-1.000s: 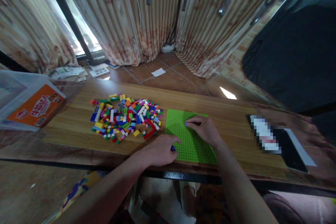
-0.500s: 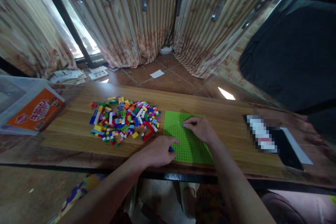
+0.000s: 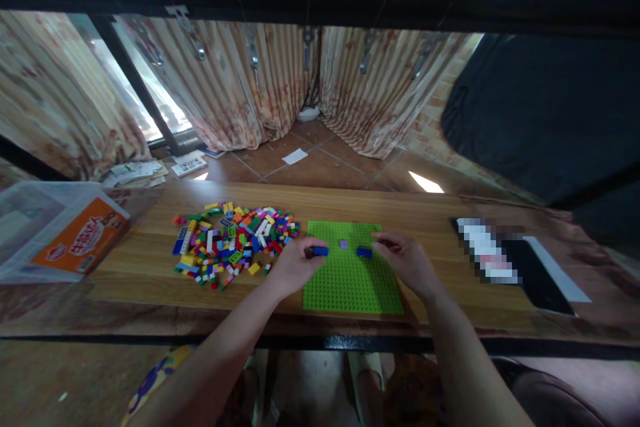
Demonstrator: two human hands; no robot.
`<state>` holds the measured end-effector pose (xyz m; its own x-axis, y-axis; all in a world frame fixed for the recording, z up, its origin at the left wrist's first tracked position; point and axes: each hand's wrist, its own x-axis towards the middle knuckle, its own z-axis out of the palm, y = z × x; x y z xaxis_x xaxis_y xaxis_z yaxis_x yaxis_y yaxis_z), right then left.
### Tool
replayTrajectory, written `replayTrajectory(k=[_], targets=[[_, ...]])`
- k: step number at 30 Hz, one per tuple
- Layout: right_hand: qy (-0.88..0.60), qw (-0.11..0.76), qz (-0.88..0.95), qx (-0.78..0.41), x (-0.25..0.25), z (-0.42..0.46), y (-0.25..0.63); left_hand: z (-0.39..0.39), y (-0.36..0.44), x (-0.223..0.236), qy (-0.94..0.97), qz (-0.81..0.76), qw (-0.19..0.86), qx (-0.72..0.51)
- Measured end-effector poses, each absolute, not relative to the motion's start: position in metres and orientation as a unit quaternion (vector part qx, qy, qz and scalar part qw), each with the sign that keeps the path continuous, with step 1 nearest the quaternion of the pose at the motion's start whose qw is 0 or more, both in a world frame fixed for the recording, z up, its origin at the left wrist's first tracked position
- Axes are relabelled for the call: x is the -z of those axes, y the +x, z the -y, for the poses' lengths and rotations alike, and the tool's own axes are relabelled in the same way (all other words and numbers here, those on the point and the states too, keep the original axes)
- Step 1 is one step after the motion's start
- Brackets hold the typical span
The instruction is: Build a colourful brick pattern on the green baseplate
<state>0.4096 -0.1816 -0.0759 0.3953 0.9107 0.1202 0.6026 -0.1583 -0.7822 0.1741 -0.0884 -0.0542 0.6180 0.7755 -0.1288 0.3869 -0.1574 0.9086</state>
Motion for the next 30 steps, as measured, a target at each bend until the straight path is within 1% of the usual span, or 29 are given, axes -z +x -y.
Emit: replayTrajectory(k=[3, 9, 14, 20, 26, 30], targets=[[-0.732, 0.349, 0.547, -0.207, 0.077, 0.196, 0.414, 0.085, 0.179, 0.059, 0.757, -0.402, 0.467, -0.216], [-0.729, 0.283, 0.613, -0.115, 0.08, 0.185, 0.398, 0.088, 0.182, 0.061, 0.806, -0.416, 0.367, -0.207], [-0.718, 0.296, 0.618, -0.122, 0.08, 0.17, 0.392, 0.091, 0.184, 0.059, 0.834, -0.412, 0.317, -0.185], [-0.705, 0.286, 0.639, -0.113, 0.082, 0.159, 0.391, 0.094, 0.186, 0.06, 0.86, -0.435, 0.22, -0.148], [-0.703, 0.285, 0.64, -0.12, 0.082, 0.159, 0.393, 0.097, 0.185, 0.066, 0.872, -0.426, 0.174, -0.169], [-0.693, 0.28, 0.651, -0.132, 0.08, 0.159, 0.394, 0.104, 0.19, 0.065, 0.896, -0.379, 0.133, -0.192]])
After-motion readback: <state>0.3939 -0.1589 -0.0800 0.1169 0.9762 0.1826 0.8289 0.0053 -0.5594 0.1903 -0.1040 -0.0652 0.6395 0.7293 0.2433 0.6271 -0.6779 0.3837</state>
